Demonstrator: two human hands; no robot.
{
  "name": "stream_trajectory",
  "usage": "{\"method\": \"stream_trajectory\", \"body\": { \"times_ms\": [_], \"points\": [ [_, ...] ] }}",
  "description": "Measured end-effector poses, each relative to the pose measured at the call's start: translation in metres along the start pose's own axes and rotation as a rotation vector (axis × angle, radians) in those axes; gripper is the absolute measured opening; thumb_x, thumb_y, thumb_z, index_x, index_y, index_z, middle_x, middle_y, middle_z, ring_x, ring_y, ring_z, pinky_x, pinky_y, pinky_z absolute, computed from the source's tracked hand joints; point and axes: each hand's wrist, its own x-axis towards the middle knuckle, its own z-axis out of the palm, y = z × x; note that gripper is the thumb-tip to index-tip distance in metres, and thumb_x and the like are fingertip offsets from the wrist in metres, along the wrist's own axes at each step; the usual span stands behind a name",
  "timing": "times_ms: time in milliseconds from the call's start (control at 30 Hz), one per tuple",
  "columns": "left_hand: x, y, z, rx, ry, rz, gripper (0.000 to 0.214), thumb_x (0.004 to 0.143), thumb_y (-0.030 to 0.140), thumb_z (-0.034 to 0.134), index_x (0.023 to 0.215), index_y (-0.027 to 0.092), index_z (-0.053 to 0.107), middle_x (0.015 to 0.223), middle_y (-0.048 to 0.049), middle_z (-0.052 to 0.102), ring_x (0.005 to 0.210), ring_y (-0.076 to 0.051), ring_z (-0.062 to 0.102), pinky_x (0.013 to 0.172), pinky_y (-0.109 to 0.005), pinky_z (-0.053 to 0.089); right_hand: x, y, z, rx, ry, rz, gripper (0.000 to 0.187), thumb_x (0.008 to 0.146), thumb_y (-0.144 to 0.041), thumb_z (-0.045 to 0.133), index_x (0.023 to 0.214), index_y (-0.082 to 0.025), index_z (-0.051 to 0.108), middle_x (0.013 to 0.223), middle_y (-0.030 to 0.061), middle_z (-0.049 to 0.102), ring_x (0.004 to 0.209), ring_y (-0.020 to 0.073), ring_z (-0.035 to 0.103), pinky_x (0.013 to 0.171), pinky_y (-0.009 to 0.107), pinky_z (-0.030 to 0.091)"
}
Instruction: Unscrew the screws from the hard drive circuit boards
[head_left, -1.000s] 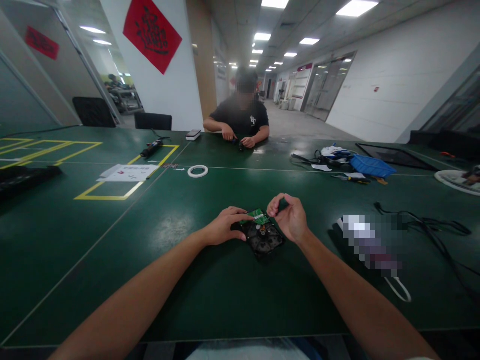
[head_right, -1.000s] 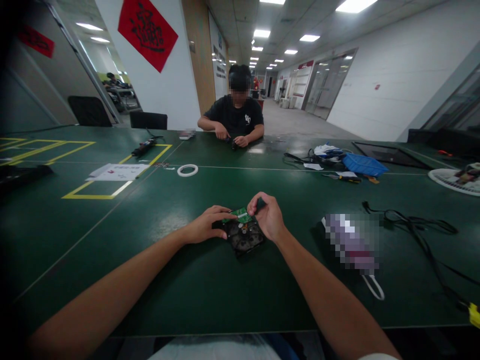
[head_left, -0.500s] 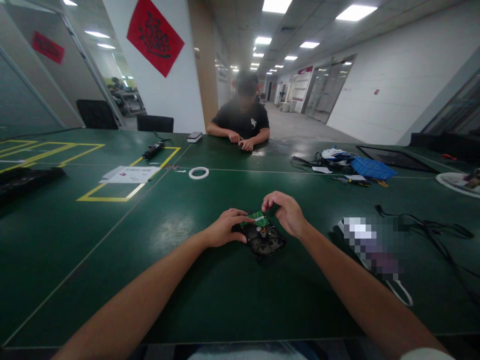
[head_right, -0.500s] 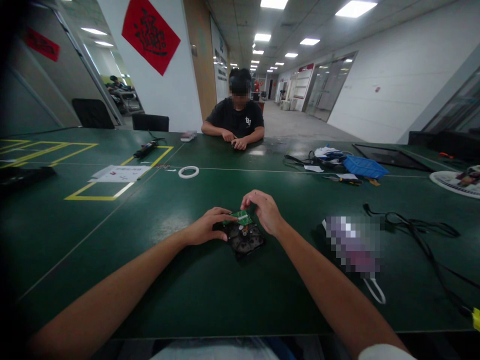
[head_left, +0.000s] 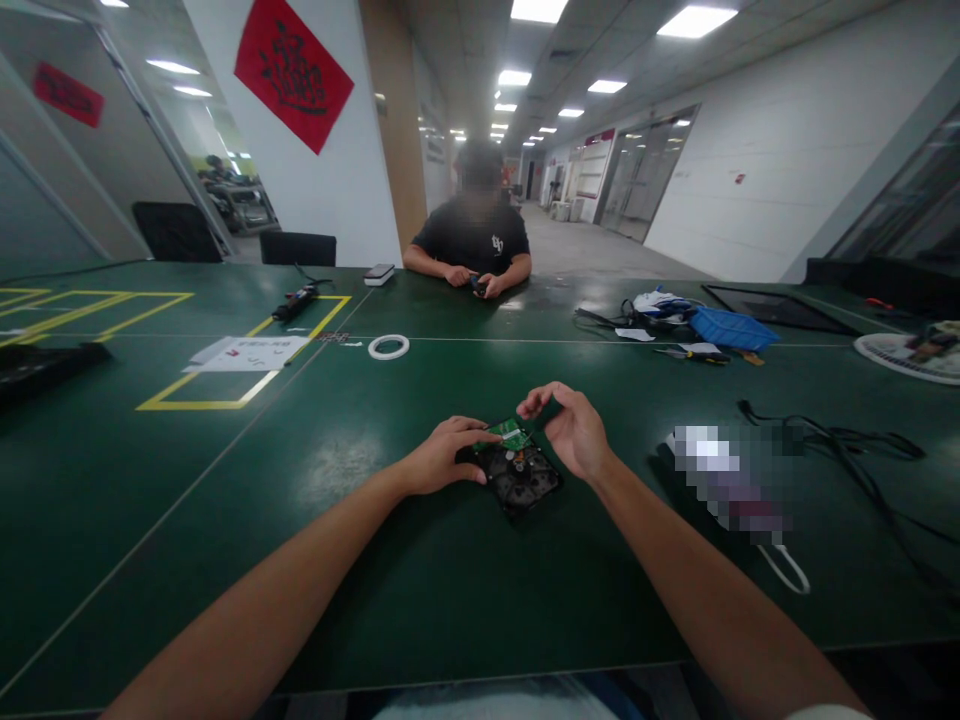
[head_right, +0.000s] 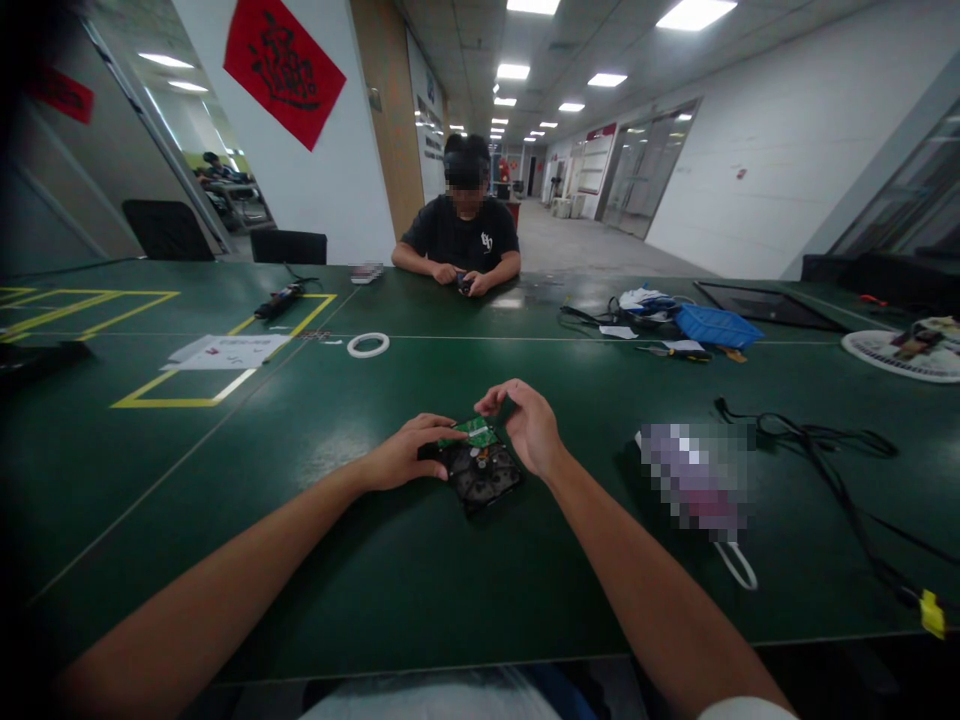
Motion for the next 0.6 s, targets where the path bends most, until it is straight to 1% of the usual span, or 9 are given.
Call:
{"method": "stream_trajectory", "body": {
  "times_ms": [67, 133, 200, 267, 300, 367, 467, 533, 600],
  "points": [
    [0.0, 0.001, 0.0, 0.0, -0.003, -0.007, 0.064, 0.084, 0.054, 0.077, 0.142, 0.036, 0.058, 0.145, -0.0098, 0.053, 0.135, -0.033, 0.047, 0.113, -0.052, 0.036, 0.0, -0.001, 0.001, 0.029, -0.005, 0.035, 0.016, 0.085, -0.036, 0.058, 0.078, -0.022, 0.063, 0.071, 0.002, 0.058, 0.068, 0.0187, 0.057, 0.07, 0.034, 0.045],
    [0.0, 0.002, -0.001, -0.003, -0.005, -0.009, 0.063, 0.084, 0.053, 0.077, 0.142, 0.036, 0.058, 0.144, -0.0097, 0.054, 0.134, -0.034, 0.047, 0.113, -0.052, 0.035, 0.0, -0.001, 0.0, 0.016, -0.012, 0.05, 0.02, 0.086, -0.039, 0.055, 0.081, -0.023, 0.066, 0.063, 0.0001, 0.052, 0.059, 0.0167, 0.049, 0.063, 0.032, 0.041],
    [0.0, 0.003, -0.002, -0.006, -0.006, -0.009, 0.063, 0.084, 0.053, 0.077, 0.141, 0.036, 0.058, 0.144, -0.0097, 0.054, 0.134, -0.034, 0.047, 0.113, -0.052, 0.035, 0.0, -0.002, -0.001, -0.004, -0.028, 0.057, 0.03, 0.088, -0.044, 0.051, 0.082, -0.022, 0.07, 0.061, 0.0007, 0.049, 0.058, 0.0166, 0.046, 0.061, 0.032, 0.039],
    [0.001, 0.003, -0.002, -0.006, -0.004, -0.012, 0.063, 0.084, 0.053, 0.077, 0.142, 0.036, 0.058, 0.144, -0.0098, 0.054, 0.134, -0.034, 0.047, 0.113, -0.053, 0.035, 0.0, -0.002, -0.004, -0.026, -0.036, 0.062, 0.035, 0.088, -0.046, 0.049, 0.082, -0.02, 0.072, 0.065, 0.0028, 0.051, 0.062, 0.0177, 0.049, 0.063, 0.033, 0.041],
    [0.001, 0.003, -0.001, -0.005, -0.002, -0.013, 0.064, 0.083, 0.054, 0.078, 0.142, 0.037, 0.058, 0.144, -0.0097, 0.054, 0.134, -0.035, 0.047, 0.113, -0.053, 0.035, 0.001, -0.002, -0.005, -0.042, -0.031, 0.057, 0.034, 0.088, -0.045, 0.05, 0.081, -0.02, 0.073, 0.067, 0.0038, 0.054, 0.065, 0.0183, 0.051, 0.065, 0.034, 0.043],
    [0.001, 0.002, -0.001, -0.004, 0.001, -0.012, 0.064, 0.083, 0.054, 0.078, 0.142, 0.037, 0.058, 0.144, -0.0095, 0.054, 0.134, -0.035, 0.047, 0.113, -0.053, 0.035, 0.003, -0.002, -0.006, -0.079, 0.0, 0.023, 0.026, 0.086, -0.04, 0.056, 0.078, -0.02, 0.072, 0.073, 0.0046, 0.058, 0.072, 0.0188, 0.055, 0.07, 0.034, 0.045],
    [0.0, 0.001, -0.001, -0.005, -0.004, -0.001, 0.064, 0.084, 0.053, 0.077, 0.143, 0.037, 0.057, 0.144, -0.0096, 0.053, 0.135, -0.034, 0.047, 0.113, -0.052, 0.036, 0.004, 0.0, -0.001, -0.086, 0.055, -0.028, 0.012, 0.082, -0.031, 0.065, 0.075, -0.021, 0.067, 0.079, 0.0031, 0.061, 0.078, 0.0184, 0.059, 0.076, 0.032, 0.047],
    [-0.001, 0.002, -0.003, 0.005, -0.018, 0.01, 0.064, 0.086, 0.054, 0.075, 0.144, 0.036, 0.055, 0.145, -0.0104, 0.052, 0.135, -0.034, 0.047, 0.113, -0.052, 0.036, 0.004, 0.001, 0.004, -0.048, 0.057, -0.004, 0.01, 0.082, -0.03, 0.067, 0.078, -0.022, 0.063, 0.082, 0.0024, 0.064, 0.079, 0.0184, 0.061, 0.077, 0.033, 0.048],
    [-0.002, 0.006, -0.005, 0.045, -0.026, 0.016, 0.068, 0.085, 0.059, 0.074, 0.145, 0.035, 0.055, 0.148, -0.0118, 0.048, 0.136, -0.035, 0.045, 0.113, -0.053, 0.036, 0.001, 0.002, 0.009, -0.023, 0.02, 0.046, 0.01, 0.084, -0.032, 0.067, 0.083, -0.023, 0.062, 0.08, 0.0013, 0.065, 0.074, 0.018, 0.061, 0.074, 0.033, 0.049]
  ]
}}
